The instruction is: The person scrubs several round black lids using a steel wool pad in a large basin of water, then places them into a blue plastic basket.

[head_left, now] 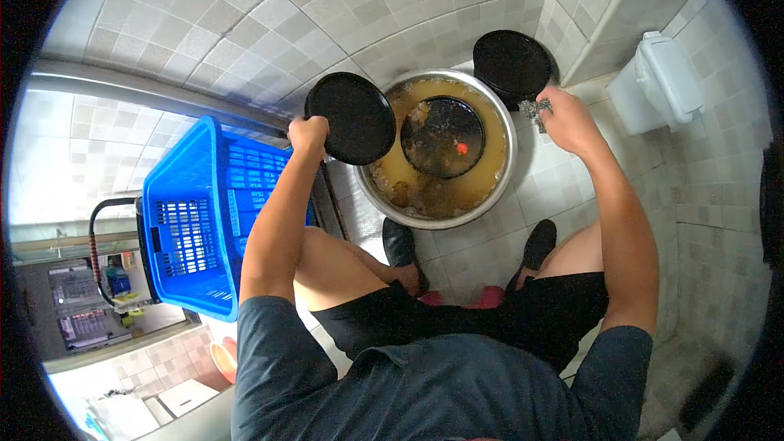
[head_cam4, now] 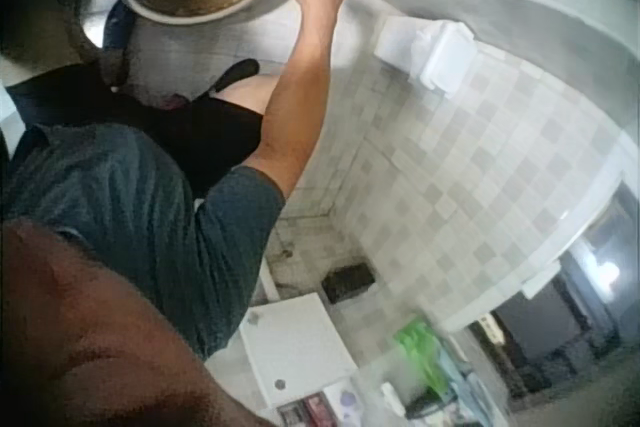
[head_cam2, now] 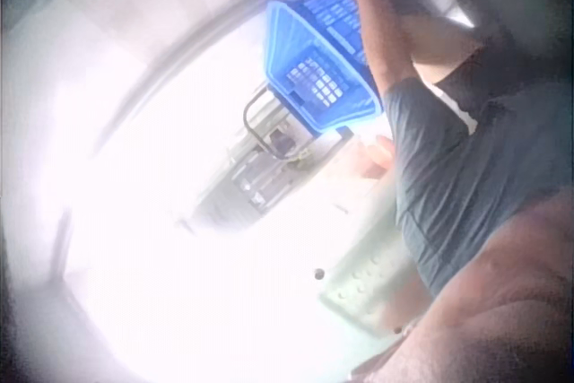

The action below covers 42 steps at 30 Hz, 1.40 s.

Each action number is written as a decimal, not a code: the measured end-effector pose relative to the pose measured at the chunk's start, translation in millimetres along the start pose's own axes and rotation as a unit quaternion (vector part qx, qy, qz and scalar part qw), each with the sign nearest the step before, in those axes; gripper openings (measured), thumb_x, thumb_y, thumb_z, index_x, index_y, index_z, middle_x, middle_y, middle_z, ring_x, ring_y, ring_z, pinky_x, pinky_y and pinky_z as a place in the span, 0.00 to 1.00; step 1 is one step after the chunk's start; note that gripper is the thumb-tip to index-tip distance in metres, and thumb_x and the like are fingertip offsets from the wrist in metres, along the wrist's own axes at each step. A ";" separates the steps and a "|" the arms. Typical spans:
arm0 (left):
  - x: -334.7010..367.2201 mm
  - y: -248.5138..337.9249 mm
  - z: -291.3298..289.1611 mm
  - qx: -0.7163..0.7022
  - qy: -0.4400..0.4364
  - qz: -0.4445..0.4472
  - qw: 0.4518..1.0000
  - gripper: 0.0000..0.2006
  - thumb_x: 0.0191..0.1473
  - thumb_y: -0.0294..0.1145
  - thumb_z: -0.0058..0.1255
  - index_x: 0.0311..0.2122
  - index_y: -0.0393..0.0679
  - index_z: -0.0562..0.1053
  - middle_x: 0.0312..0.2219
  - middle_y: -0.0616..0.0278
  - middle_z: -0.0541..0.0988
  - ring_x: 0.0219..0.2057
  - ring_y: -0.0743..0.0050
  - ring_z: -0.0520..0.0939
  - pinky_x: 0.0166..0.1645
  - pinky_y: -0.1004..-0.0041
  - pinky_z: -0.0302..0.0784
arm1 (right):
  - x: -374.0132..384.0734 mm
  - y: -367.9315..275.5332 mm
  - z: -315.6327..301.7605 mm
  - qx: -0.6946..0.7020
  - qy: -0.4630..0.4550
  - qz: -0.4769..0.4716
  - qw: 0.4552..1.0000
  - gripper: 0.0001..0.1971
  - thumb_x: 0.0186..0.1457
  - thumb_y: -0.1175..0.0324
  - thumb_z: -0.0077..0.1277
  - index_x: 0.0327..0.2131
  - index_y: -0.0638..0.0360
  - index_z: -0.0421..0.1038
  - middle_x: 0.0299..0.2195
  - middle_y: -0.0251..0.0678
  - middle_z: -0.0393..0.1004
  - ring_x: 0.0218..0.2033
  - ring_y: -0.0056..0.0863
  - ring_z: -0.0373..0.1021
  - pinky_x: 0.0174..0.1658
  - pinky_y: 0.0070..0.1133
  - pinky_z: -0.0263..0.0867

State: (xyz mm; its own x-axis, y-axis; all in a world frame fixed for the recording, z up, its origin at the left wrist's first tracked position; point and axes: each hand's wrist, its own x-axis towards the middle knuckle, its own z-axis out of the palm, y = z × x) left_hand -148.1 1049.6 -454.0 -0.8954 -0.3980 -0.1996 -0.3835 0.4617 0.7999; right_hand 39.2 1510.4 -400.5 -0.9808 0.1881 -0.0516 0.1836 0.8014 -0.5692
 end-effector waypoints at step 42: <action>4.2 -23.9 129.0 0.493 -0.131 0.190 0.839 0.16 0.48 0.31 0.49 0.43 0.38 0.72 0.41 0.42 0.79 0.45 0.43 0.80 0.50 0.56 0.75 | 4.6 -9.2 -4.3 0.041 -0.024 0.008 0.999 0.10 0.55 0.69 0.48 0.40 0.61 0.71 0.35 0.52 0.76 0.41 0.53 0.72 0.44 0.41 0.67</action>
State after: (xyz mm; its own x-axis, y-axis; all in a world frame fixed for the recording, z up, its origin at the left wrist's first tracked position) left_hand -171.9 1139.2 -546.9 -0.9647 0.0541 -0.2579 0.0553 0.9985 0.0028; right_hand 33.4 1506.4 -392.0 -0.9802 0.1710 -0.1001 0.1953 0.7492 -0.6329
